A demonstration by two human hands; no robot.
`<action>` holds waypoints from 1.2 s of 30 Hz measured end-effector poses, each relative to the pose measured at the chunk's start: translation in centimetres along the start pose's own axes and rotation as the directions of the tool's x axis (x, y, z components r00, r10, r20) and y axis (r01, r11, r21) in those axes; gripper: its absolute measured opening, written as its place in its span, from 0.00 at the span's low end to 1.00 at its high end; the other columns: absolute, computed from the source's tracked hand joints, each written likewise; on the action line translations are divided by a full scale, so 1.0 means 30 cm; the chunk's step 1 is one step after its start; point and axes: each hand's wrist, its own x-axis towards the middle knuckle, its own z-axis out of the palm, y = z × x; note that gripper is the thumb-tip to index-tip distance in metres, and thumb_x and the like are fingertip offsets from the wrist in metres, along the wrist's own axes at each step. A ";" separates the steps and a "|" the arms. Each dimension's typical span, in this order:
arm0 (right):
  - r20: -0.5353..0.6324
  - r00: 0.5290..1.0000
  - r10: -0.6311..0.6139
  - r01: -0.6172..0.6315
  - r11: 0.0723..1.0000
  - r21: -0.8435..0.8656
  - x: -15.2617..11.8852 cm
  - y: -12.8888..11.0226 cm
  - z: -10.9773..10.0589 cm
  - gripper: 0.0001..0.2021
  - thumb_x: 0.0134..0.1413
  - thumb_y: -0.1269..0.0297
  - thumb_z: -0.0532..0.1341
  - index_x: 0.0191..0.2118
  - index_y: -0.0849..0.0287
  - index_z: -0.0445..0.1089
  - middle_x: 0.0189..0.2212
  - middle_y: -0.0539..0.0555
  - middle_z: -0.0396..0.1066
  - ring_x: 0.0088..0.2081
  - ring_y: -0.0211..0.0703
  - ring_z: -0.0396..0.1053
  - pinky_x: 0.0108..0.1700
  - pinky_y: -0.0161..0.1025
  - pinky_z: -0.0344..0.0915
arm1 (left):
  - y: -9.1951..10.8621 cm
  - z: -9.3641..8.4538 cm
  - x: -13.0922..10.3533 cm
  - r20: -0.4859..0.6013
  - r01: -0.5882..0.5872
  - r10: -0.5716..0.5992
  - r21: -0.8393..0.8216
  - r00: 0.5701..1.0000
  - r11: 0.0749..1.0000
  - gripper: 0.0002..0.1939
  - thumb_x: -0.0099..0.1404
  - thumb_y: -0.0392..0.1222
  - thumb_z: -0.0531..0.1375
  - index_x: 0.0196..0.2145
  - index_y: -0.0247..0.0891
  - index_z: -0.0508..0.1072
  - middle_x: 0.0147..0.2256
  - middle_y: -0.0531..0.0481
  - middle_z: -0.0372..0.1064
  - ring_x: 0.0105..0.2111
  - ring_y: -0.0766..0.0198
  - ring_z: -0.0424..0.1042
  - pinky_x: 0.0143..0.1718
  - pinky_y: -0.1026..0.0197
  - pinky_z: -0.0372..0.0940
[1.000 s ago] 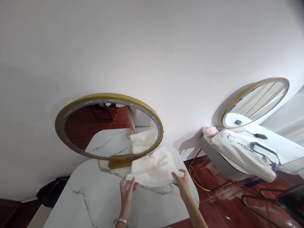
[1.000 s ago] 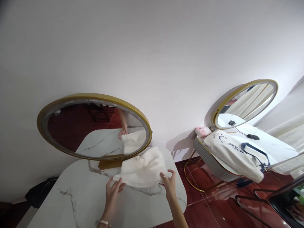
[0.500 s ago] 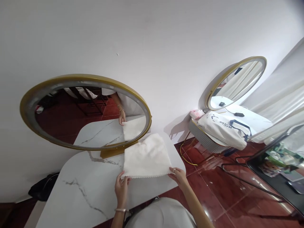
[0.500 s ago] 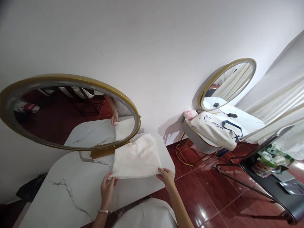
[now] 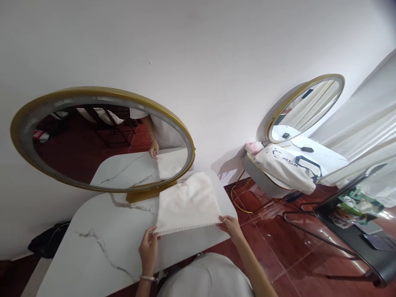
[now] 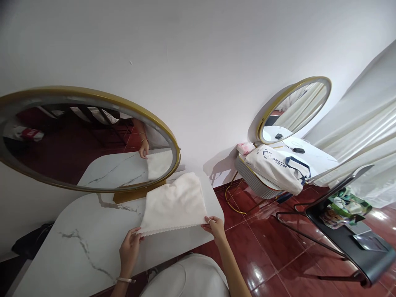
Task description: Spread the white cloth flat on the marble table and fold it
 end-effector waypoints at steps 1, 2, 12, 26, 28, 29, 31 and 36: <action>0.002 1.000 0.000 0.000 1.000 -0.002 0.001 0.003 -0.002 0.17 0.33 0.64 0.75 0.21 0.60 0.65 0.17 0.52 0.71 0.23 0.44 0.75 0.25 0.32 0.71 | 0.000 -0.003 -0.002 -0.004 0.012 -0.012 -0.024 1.000 1.000 0.23 0.44 0.58 0.58 0.34 0.40 0.73 0.23 0.53 0.73 0.28 0.54 0.75 0.35 0.54 0.68; 0.003 1.000 -0.001 0.001 1.000 -0.003 0.002 0.006 -0.004 0.17 0.33 0.63 0.75 0.21 0.60 0.65 0.17 0.53 0.71 0.23 0.43 0.75 0.25 0.32 0.71 | 0.000 -0.007 -0.002 -0.007 0.023 -0.024 -0.050 1.000 0.998 0.23 0.44 0.58 0.59 0.34 0.40 0.73 0.22 0.53 0.73 0.28 0.54 0.75 0.34 0.55 0.68; 0.051 0.995 -0.090 0.085 0.993 0.084 -0.009 -0.015 -0.002 0.26 0.20 0.56 0.78 0.28 0.58 0.68 0.17 0.46 0.70 0.20 0.34 0.69 0.22 0.28 0.66 | 0.084 -0.053 -0.006 0.140 0.177 -0.146 -0.247 0.979 0.953 0.24 0.37 0.55 0.68 0.29 0.37 0.73 0.21 0.53 0.70 0.25 0.59 0.74 0.28 0.60 0.69; 0.327 0.756 -0.568 0.640 0.745 -0.186 -0.204 -0.381 0.054 0.18 0.41 0.50 0.71 0.33 0.61 0.76 0.29 0.59 0.78 0.28 0.44 0.72 0.28 0.36 0.66 | 0.420 -0.154 -0.020 -0.058 -0.474 0.483 0.127 0.873 0.871 0.20 0.56 0.60 0.60 0.31 0.39 0.76 0.31 0.49 0.74 0.30 0.62 0.71 0.32 0.63 0.68; 0.265 0.683 -0.681 0.730 0.647 -0.220 -0.212 -0.477 0.083 0.18 0.43 0.48 0.69 0.29 0.61 0.75 0.23 0.55 0.75 0.23 0.40 0.67 0.25 0.35 0.62 | 0.517 -0.154 -0.004 -0.062 -0.616 0.634 0.181 0.771 0.767 0.18 0.59 0.57 0.59 0.31 0.39 0.76 0.35 0.48 0.73 0.32 0.63 0.71 0.31 0.64 0.68; 0.228 0.643 -0.731 0.766 0.602 -0.228 -0.219 -0.522 0.094 0.18 0.44 0.48 0.69 0.29 0.61 0.75 0.21 0.53 0.73 0.23 0.39 0.66 0.25 0.35 0.62 | 0.564 -0.158 0.001 -0.052 -0.662 0.680 0.185 0.732 0.727 0.17 0.61 0.56 0.58 0.31 0.39 0.76 0.36 0.47 0.73 0.33 0.63 0.71 0.32 0.64 0.68; 0.186 0.542 -0.820 0.834 0.496 -0.242 -0.240 -0.600 0.106 0.15 0.44 0.51 0.69 0.29 0.59 0.76 0.22 0.51 0.71 0.25 0.38 0.66 0.28 0.35 0.63 | 0.640 -0.173 0.004 -0.031 -0.694 0.708 0.166 0.706 0.700 0.16 0.63 0.53 0.58 0.33 0.38 0.76 0.36 0.48 0.74 0.35 0.63 0.72 0.34 0.65 0.69; 0.228 0.329 -0.916 0.937 0.287 -0.198 -0.340 -0.679 0.059 0.09 0.47 0.57 0.69 0.28 0.57 0.76 0.31 0.52 0.72 0.35 0.42 0.69 0.36 0.38 0.66 | 0.697 -0.239 -0.032 -0.009 -0.655 0.657 0.064 0.754 0.753 0.12 0.59 0.52 0.64 0.33 0.40 0.76 0.31 0.52 0.75 0.33 0.64 0.73 0.37 0.64 0.70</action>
